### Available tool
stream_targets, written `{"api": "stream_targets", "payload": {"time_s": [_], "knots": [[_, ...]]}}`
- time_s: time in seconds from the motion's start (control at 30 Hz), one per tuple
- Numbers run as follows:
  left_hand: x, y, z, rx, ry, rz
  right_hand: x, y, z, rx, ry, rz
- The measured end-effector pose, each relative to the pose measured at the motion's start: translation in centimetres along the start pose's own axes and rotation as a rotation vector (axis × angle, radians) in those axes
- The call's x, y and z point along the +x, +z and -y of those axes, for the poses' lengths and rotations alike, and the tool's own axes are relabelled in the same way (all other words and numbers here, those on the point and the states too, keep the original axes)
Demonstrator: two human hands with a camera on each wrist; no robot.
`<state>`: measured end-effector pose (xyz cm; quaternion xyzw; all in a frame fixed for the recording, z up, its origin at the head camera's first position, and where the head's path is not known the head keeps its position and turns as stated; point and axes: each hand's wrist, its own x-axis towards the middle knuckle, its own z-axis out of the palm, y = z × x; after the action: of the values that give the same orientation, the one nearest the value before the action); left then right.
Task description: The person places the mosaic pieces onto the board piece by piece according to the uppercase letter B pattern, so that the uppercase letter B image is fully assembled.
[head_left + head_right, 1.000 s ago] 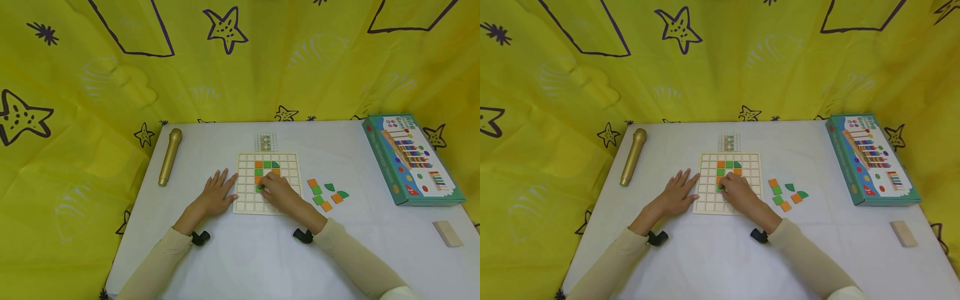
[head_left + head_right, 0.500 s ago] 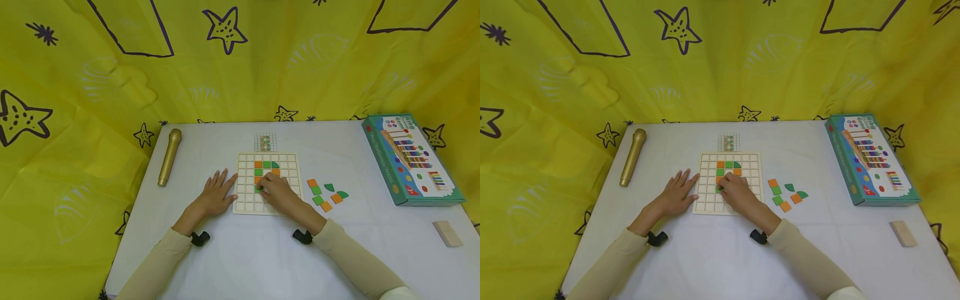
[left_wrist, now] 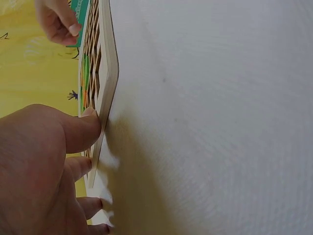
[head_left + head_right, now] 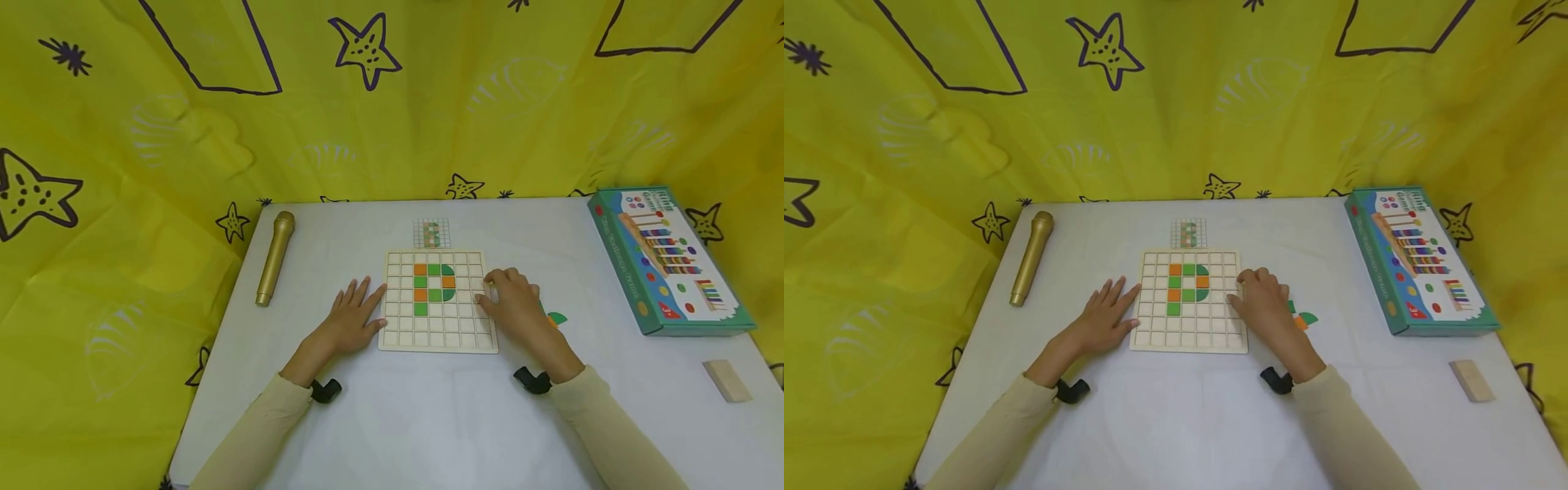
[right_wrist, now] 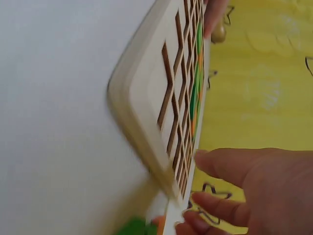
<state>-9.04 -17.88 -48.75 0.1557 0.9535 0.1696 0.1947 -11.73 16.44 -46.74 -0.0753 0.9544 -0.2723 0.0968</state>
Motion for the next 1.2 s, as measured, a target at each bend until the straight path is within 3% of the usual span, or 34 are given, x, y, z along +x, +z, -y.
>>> {"api": "stream_targets", "payload": {"time_s": [0.17, 0.33, 0.6, 0.77, 1.2], "knots": [[0.0, 0.0, 0.0, 0.008, 0.007, 0.0, -0.2, -1.2, -1.7, -0.078, 0.116, 0.038], [-0.1, -0.1, 0.1, 0.008, 0.011, 0.002, -0.3, -2.1, -2.2, -0.108, 0.147, 0.069], [-0.1, 0.0, 0.1, 0.008, 0.012, -0.005, -0.2, -2.0, -2.4, -0.043, 0.039, 0.083], [-0.1, 0.1, 0.1, 0.009, 0.013, -0.008, -0.1, -1.8, -2.7, 0.036, 0.044, 0.088], [-0.1, 0.1, 0.1, 0.016, 0.004, -0.004, 0.0, -1.4, -3.6, 0.061, -0.023, 0.047]]}}
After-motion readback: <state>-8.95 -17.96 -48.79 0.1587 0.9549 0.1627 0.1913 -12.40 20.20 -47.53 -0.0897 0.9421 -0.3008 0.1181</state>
